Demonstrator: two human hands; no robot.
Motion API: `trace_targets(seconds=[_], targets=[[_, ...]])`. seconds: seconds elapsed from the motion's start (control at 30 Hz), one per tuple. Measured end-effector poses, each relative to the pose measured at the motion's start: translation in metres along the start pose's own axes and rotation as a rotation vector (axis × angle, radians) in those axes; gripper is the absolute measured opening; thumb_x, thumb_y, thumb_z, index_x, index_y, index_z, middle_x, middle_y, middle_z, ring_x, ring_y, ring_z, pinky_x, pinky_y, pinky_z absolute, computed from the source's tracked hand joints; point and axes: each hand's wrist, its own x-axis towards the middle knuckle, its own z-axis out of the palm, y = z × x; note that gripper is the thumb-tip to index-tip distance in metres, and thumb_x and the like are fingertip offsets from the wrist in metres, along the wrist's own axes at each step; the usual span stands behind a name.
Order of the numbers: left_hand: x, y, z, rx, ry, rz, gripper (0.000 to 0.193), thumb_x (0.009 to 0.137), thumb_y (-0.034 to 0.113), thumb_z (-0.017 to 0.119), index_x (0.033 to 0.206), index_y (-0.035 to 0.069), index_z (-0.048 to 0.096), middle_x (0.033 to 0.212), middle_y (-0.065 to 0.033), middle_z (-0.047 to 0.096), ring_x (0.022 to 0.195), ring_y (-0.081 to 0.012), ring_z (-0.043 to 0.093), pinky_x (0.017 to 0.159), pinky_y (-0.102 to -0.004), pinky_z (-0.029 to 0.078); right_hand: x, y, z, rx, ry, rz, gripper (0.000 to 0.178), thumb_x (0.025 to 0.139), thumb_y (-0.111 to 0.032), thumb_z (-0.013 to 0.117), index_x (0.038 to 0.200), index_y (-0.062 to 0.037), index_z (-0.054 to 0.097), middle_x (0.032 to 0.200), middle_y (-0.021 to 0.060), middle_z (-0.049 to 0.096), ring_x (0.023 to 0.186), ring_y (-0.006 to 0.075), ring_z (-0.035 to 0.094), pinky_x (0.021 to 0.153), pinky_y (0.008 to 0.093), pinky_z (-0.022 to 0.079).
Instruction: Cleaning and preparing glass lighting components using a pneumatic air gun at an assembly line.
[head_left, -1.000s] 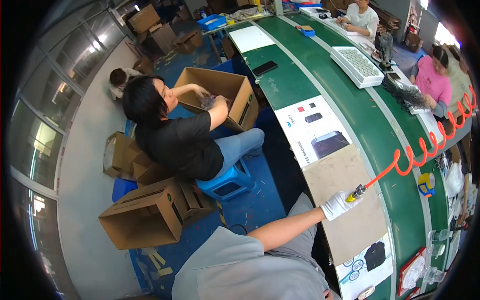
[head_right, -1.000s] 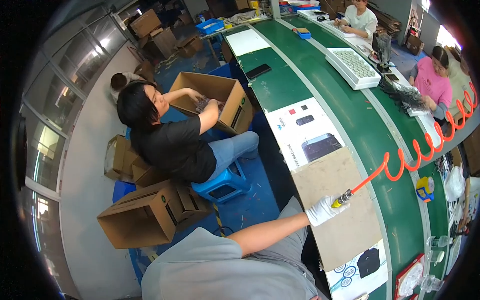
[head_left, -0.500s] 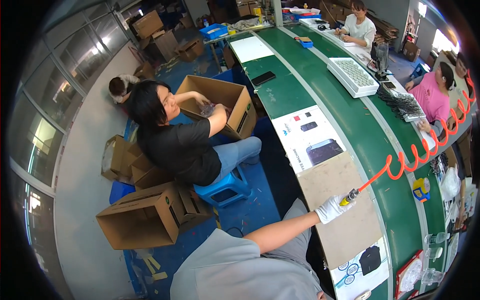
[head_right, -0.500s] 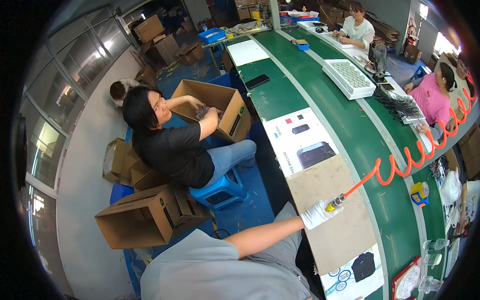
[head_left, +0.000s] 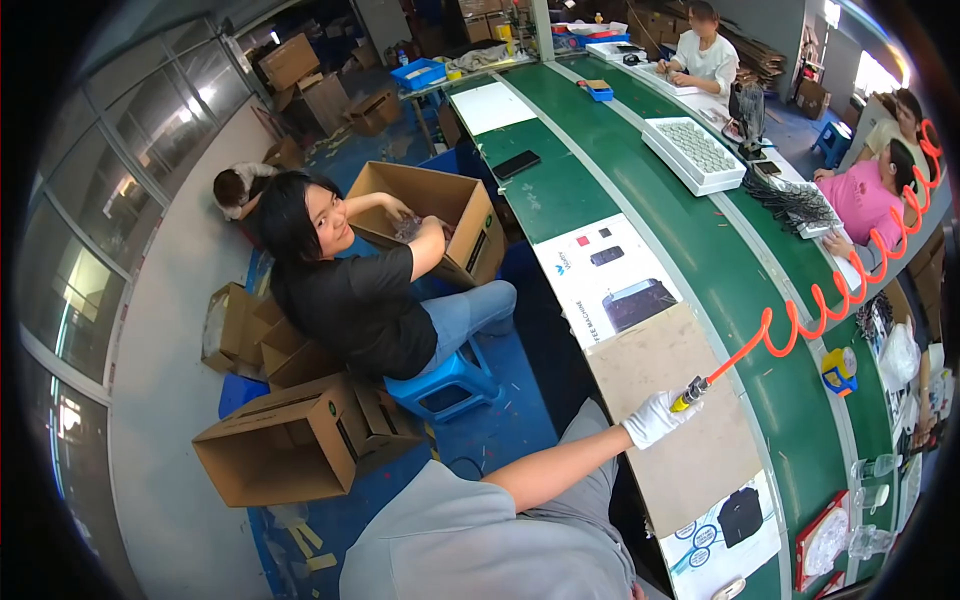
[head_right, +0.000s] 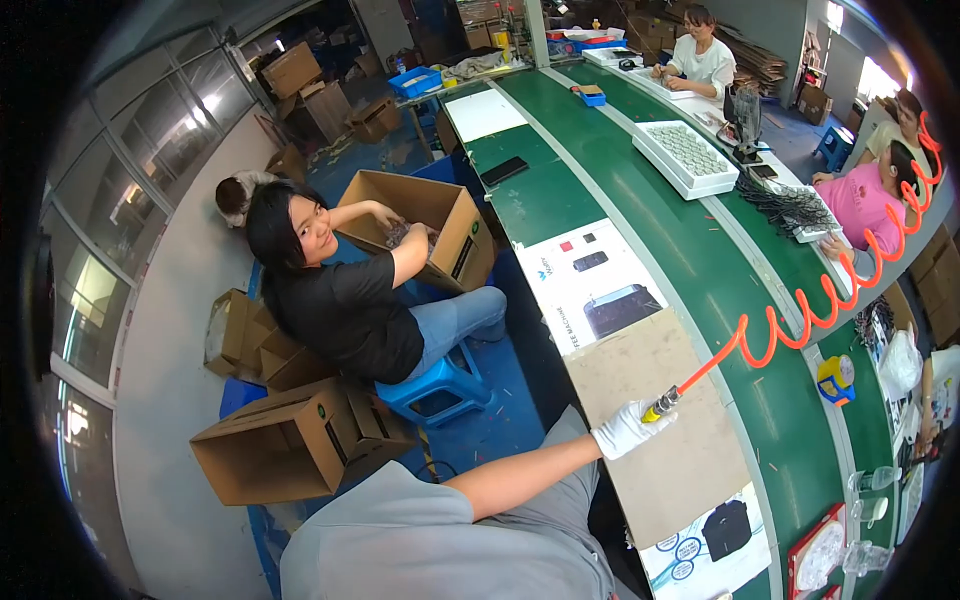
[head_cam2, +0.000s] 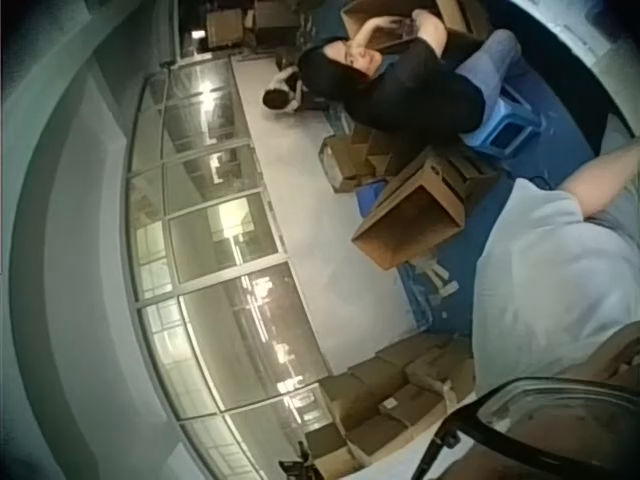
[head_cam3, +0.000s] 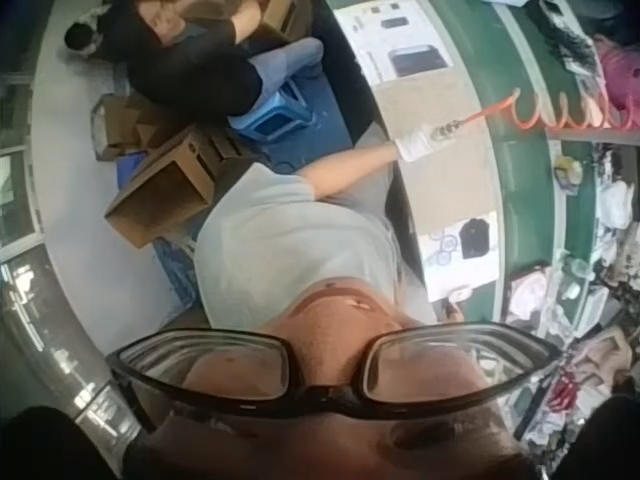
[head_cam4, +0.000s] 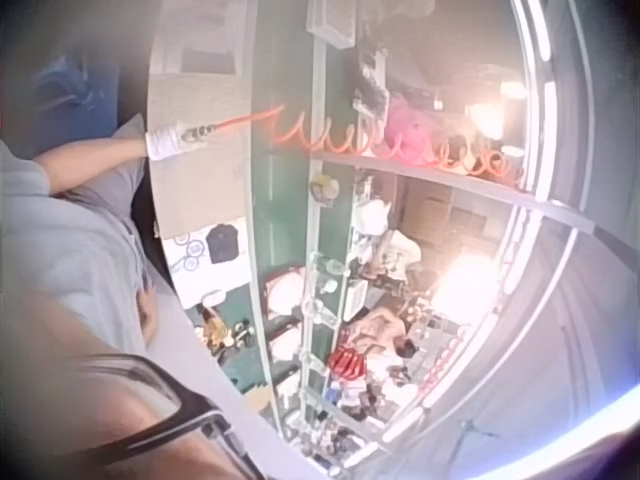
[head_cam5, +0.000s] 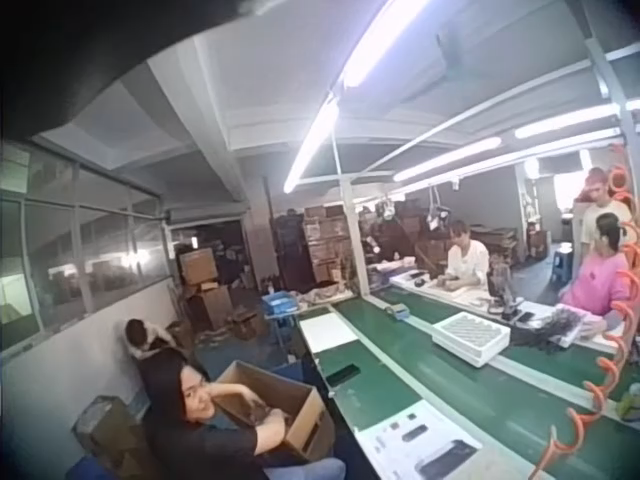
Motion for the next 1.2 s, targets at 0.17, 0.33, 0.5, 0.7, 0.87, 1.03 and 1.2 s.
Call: trace_targets(seconds=[0.17,0.33,0.5,0.7,0.87,1.03,1.2], targets=[[0.003,0.003,0.001,0.038,-0.021,-0.013,0.029,0.087,0.034,0.066,0.086,0.005,0.064,0.066,-0.0147,0.060,0.061,-0.0296,0.061,0.059,-0.0366,0.047,-0.016,-0.028,0.020,0.031,-0.002,0.010,0.035,0.084,-0.025,0.066,0.109,-0.0009,0.064,0.089,0.0087,0.065,0.076,0.0185,0.058,0.070,0.0292,0.048],[0.002,0.012,0.008,0.086,0.001,0.084,0.028,0.086,0.032,0.067,0.085,0.005,0.064,0.067,-0.0175,0.060,0.063,-0.0343,0.061,0.058,-0.0375,0.047,-0.021,-0.049,0.037,0.173,0.201,-0.066,0.036,0.084,-0.026,0.067,0.112,-0.0029,0.063,0.092,0.0086,0.065,0.077,0.0173,0.058,0.071,0.0292,0.047],[-0.003,-0.002,0.011,0.051,0.015,0.184,0.025,0.086,0.032,0.065,0.096,0.008,0.064,0.074,-0.0190,0.063,0.069,-0.0369,0.063,0.058,-0.0402,0.048,-0.008,0.014,0.023,0.337,0.294,0.086,0.036,0.084,-0.024,0.066,0.113,-0.0032,0.062,0.102,0.0129,0.065,0.089,0.0221,0.061,0.077,0.0323,0.048],[-0.002,-0.005,0.007,0.011,-0.045,0.017,0.030,0.086,0.036,0.066,0.094,0.007,0.066,0.072,-0.0162,0.064,0.066,-0.0339,0.062,0.060,-0.0384,0.047,0.020,0.042,0.015,0.172,0.274,0.076,0.037,0.085,-0.027,0.065,0.113,-0.0035,0.063,0.103,0.0127,0.065,0.091,0.0212,0.061,0.078,0.0311,0.048],[0.000,-0.007,-0.002,-0.019,0.040,-0.105,0.023,0.086,0.026,0.070,0.086,0.004,0.064,0.067,-0.0033,0.058,0.060,-0.0107,0.051,0.058,-0.0296,0.044,0.054,0.058,0.034,0.025,0.190,0.075,0.038,0.085,-0.029,0.065,0.113,-0.0037,0.063,0.104,0.0125,0.066,0.092,0.0204,0.062,0.079,0.0301,0.048],[0.000,-0.008,0.002,-0.138,0.038,-0.150,0.022,0.086,0.025,0.070,0.086,0.004,0.063,0.066,0.0006,0.055,0.060,-0.0085,0.049,0.056,-0.0287,0.042,0.077,0.072,0.031,-0.186,0.098,0.100,0.039,0.085,-0.031,0.064,0.113,-0.0039,0.064,0.105,0.0123,0.066,0.093,0.0197,0.062,0.080,0.0291,0.048],[0.001,-0.017,0.003,-0.049,0.117,-0.037,0.023,0.086,0.027,0.070,0.089,0.004,0.063,0.066,-0.0003,0.057,0.060,-0.0093,0.050,0.057,-0.0294,0.043,0.101,0.082,0.031,-0.415,0.008,0.137,0.040,0.085,-0.033,0.064,0.113,-0.0040,0.065,0.106,0.0122,0.066,0.094,0.0189,0.062,0.081,0.0281,0.048]])
